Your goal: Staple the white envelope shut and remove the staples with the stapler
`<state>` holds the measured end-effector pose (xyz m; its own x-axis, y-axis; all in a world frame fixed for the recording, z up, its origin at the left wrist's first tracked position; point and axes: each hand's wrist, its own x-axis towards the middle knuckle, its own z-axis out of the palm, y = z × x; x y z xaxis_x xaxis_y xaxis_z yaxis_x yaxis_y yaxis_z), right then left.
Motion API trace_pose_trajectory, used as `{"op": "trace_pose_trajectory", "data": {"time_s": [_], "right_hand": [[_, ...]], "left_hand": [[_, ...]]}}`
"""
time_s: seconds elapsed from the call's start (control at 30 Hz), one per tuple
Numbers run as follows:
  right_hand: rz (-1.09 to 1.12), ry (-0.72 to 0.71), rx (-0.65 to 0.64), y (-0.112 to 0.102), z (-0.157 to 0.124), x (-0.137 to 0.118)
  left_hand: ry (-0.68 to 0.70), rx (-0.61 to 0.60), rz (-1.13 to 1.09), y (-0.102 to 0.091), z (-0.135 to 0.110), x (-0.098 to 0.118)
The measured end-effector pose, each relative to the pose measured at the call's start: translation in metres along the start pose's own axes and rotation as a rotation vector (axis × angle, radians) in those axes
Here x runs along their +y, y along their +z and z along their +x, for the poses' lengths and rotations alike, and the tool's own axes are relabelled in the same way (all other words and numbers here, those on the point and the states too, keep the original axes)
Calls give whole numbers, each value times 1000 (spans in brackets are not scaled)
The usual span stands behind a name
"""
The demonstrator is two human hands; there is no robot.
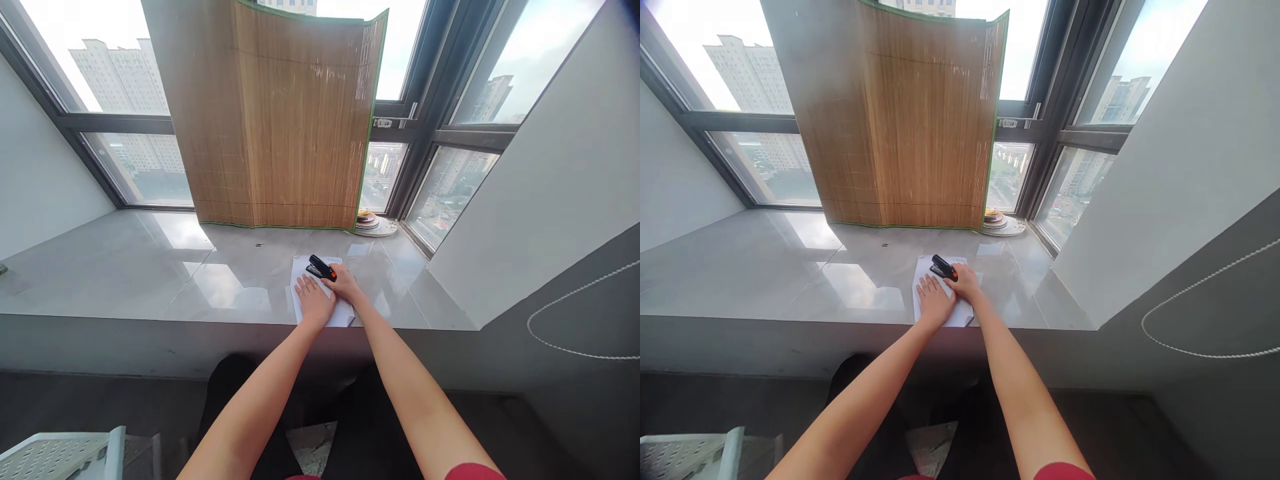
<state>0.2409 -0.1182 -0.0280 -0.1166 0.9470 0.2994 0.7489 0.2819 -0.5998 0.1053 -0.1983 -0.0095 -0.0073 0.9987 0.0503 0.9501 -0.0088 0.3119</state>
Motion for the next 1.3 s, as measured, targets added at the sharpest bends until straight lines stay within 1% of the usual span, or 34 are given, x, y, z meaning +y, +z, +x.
{"op": "trace_pose_trajectory", "data": {"time_s": [0.1, 0.17, 0.23, 0.3, 0.4, 0.47, 0.53, 0.63, 0.73, 0.77, 0.83, 0.9, 1.0, 1.13, 1.3], "right_hand": [[0, 14, 24, -1, -4, 4], [22, 12, 24, -4, -4, 5], [48, 12, 16, -5, -3, 7], [77, 24, 10, -5, -2, 9], [126, 49, 22, -2, -1, 12], [179, 47, 42, -1, -1, 12], [252, 30, 84, -1, -1, 11], [318, 41, 212, -6, -4, 6], [308, 49, 363, -14, -8, 0], [306, 40, 405, -17, -10, -1], [330, 49, 462, -21, -13, -4], [374, 111, 472, -23, -16, -5], [411, 208, 430, -23, -17, -6], [430, 229, 383, -21, -16, -7], [452, 252, 387, -20, -15, -9]], "left_hand": [[-39, -28, 22, -4, 5, -5], [-13, -53, 44, -10, 10, -20], [66, -72, 73, -18, 15, -43], [182, -99, 90, -25, 18, -72], [246, -123, 101, -33, 20, -112], [280, -125, 92, -36, 22, -131], [335, -112, 62, -39, 27, -141], [374, -36, -34, -43, 43, -143], [368, 80, -150, -45, 64, -135], [366, 101, -176, -45, 69, -131], [360, 95, -190, -42, 76, -125], [342, 60, -165, -38, 79, -121], [316, 39, -120, -34, 77, -120], [301, 20, -145, -36, 77, -123], [284, 8, -185, -37, 78, -124]]}}
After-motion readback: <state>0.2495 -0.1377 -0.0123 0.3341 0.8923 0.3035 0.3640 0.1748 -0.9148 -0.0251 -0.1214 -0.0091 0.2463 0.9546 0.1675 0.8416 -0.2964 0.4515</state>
